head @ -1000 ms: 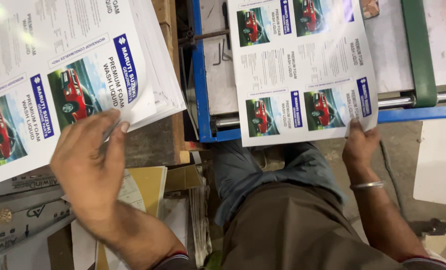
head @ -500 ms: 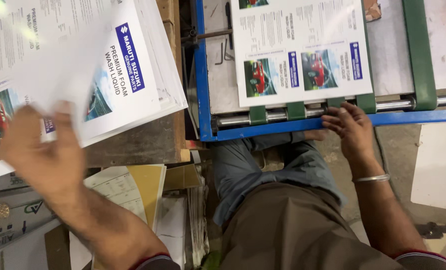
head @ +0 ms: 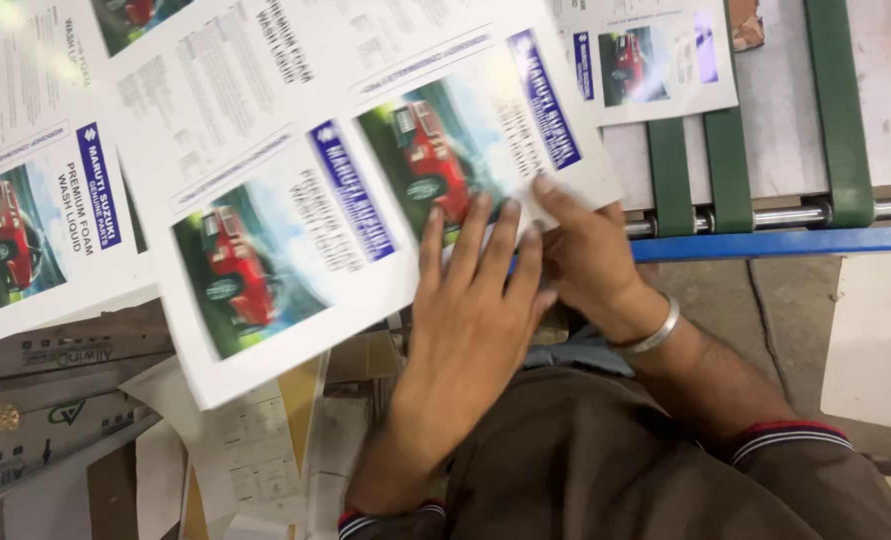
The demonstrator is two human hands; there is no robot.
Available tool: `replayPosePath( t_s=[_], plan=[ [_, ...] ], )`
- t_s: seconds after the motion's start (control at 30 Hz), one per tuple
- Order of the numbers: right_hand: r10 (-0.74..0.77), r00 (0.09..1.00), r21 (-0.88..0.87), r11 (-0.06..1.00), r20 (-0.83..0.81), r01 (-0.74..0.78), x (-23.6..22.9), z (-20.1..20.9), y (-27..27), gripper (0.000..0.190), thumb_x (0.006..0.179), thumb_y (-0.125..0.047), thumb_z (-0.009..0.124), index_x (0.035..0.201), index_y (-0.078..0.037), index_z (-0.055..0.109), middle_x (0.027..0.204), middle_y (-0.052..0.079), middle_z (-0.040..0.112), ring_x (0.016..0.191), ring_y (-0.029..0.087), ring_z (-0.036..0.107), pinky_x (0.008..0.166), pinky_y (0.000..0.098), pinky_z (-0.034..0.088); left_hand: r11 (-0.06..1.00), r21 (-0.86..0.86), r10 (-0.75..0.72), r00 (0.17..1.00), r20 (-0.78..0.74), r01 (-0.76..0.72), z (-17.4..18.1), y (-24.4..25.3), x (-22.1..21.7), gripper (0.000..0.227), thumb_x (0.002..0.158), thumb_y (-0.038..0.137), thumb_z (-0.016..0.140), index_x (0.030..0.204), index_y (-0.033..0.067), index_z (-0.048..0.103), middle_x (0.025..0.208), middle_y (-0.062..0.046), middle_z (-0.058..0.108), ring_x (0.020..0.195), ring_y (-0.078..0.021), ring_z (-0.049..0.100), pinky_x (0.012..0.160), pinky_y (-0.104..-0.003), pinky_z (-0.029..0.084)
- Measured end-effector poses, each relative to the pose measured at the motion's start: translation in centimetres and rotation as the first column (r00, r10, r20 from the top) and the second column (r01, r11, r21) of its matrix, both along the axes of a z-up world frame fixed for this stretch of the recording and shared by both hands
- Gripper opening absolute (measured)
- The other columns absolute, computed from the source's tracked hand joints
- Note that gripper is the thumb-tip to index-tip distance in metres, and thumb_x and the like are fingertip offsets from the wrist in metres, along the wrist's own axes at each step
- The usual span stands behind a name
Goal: The person repeatedly picks up printed sheets from a blue roller conveyor and places them onto a growing stack on the left. The sheets feature Maruti Suzuki branding and car images. The person handles the sheets by hand without using tools.
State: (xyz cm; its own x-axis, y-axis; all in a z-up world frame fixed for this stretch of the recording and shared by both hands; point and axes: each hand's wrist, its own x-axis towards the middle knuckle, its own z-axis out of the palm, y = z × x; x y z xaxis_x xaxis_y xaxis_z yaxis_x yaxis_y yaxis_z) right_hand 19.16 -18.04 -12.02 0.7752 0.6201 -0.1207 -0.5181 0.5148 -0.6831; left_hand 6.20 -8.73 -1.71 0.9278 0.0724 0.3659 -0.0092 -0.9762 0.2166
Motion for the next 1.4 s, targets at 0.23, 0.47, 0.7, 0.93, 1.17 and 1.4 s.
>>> replayPosePath(
  t_s=[0.23,0.47,0.7,0.93,1.17,1.4],
  plan=[
    [-0.258,0.966,-0.207,0.945,0.012,0.255,7.1,-8.3,-5.2,0.037,0.098,0.004,0.054,0.135,0.006,0.054,0.127,0.017,0.069,0.113,0.025,0.072,0.102,0.0388,0.061,0.988,0.061,0.144,0.99,0.012,-0.144,2.9,4.6,-7.0,0.051,0.099,0.034,0.071,0.135,-0.0013,0.06,0.142,-0.02,0.06,0.14,-0.0391,0.053,0.12,-0.057,0.036],
    [-0.373,0.783,-0.382,0.716,0.498,0.584,12.5,-16.7,-12.5,0.029,0.102,0.007,0.056,0.13,0.01,0.062,0.124,0.015,0.069,0.107,0.017,0.068,0.094,0.027,0.054,0.869,0.28,0.377,0.912,0.161,-0.409,-0.4,11.8,-6.4,0.025,0.106,0.008,0.07,0.13,0.0007,0.067,0.133,-0.015,0.068,0.133,-0.029,0.063,0.117,-0.042,0.049],
    [-0.478,0.704,-0.354,0.629,0.526,0.692,12.5,-19.9,-15.2,0.034,0.102,0.009,0.054,0.135,0.009,0.056,0.129,0.014,0.068,0.114,0.02,0.069,0.099,0.0287,0.056,0.893,0.181,0.361,0.896,0.258,-0.412,-0.3,12.4,-6.1,0.013,0.102,0.001,0.074,0.114,0.0055,0.071,0.115,-0.006,0.074,0.107,-0.0216,0.073,0.092,-0.034,0.056],
    [-0.416,0.766,-0.526,0.559,0.491,0.641,5.3,-20.2,-18.4,0.032,0.109,-0.001,0.054,0.14,0.007,0.056,0.127,0.012,0.067,0.11,0.016,0.063,0.091,0.0273,0.051,0.904,0.104,0.386,0.895,0.223,-0.416,0.8,12.7,-6.0,0.015,0.094,0.001,0.079,0.107,0.0062,0.074,0.107,-0.006,0.074,0.102,-0.0217,0.073,0.09,-0.034,0.056],
    [-0.308,0.789,-0.637,0.468,0.532,0.612,-0.5,-17.9,-18.9,0.023,0.109,-0.002,0.053,0.127,0.009,0.062,0.118,0.011,0.07,0.103,0.015,0.065,0.087,0.027,0.051,0.951,-0.032,0.31,0.945,0.104,-0.309,3.2,13.7,-7.2,0.022,0.089,0.004,0.082,0.11,0.0025,0.075,0.108,-0.013,0.075,0.102,-0.0262,0.074,0.088,-0.036,0.057],
    [-0.292,0.73,-0.533,0.527,0.617,0.662,3.0,-17.8,-17.1,0.027,0.108,-0.001,0.054,0.132,0.01,0.06,0.124,0.011,0.069,0.11,0.015,0.064,0.094,0.0271,0.051,0.922,-0.006,0.383,0.912,0.148,-0.386,1.5,13.8,-6.2,0.031,0.102,0.009,0.072,0.133,0.0051,0.072,0.132,-0.014,0.071,0.124,-0.0298,0.065,0.108,-0.04,0.048]
  ],
)
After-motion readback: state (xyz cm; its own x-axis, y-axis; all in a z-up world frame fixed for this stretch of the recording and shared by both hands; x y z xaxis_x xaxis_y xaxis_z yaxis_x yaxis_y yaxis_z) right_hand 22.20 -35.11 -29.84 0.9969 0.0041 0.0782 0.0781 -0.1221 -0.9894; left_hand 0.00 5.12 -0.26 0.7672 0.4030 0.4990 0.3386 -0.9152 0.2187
